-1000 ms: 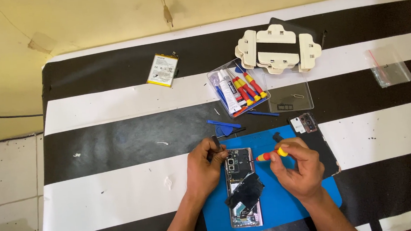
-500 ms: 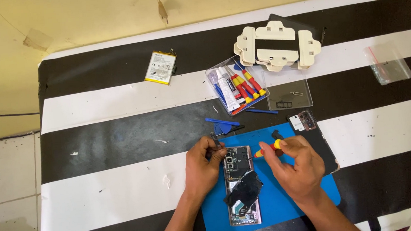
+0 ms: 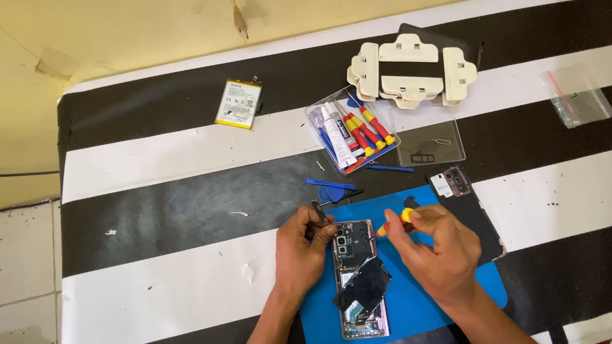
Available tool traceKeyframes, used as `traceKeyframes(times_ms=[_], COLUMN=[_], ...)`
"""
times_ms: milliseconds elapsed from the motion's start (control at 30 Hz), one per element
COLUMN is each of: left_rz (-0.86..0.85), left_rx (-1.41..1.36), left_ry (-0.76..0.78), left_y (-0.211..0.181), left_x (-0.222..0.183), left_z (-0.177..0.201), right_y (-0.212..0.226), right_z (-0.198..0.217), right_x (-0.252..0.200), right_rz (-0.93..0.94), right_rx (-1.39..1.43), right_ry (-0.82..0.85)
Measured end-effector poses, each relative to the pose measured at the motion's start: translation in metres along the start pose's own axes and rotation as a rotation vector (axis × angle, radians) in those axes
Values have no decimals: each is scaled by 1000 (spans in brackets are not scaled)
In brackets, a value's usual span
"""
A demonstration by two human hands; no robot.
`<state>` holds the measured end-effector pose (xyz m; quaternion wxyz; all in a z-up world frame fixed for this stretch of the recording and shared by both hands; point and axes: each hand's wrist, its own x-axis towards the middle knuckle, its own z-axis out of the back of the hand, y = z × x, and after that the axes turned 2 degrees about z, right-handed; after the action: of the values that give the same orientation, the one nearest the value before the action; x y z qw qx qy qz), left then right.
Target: Disassembling a smartphone by removing internal screws and components using a screwdriver and tweezers.
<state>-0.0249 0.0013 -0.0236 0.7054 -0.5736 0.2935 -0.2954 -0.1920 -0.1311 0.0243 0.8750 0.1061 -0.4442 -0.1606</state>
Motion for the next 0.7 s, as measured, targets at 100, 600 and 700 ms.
traceKeyframes(times_ms=[100, 600, 700], left_rz=[-9, -7, -26], left_rx=[-3, -21, -34], left_ry=[-2, -5, -15], left_y=[-3, -5, -3], left_x=[0, -1, 0], left_z=[1, 2, 1], right_y=[1, -16, -12], right_z=[-4, 7, -2], right_x=[3, 3, -5], right_rz=[40, -62, 23], right_rx=[74, 569, 387], right_ry=[4, 346, 196])
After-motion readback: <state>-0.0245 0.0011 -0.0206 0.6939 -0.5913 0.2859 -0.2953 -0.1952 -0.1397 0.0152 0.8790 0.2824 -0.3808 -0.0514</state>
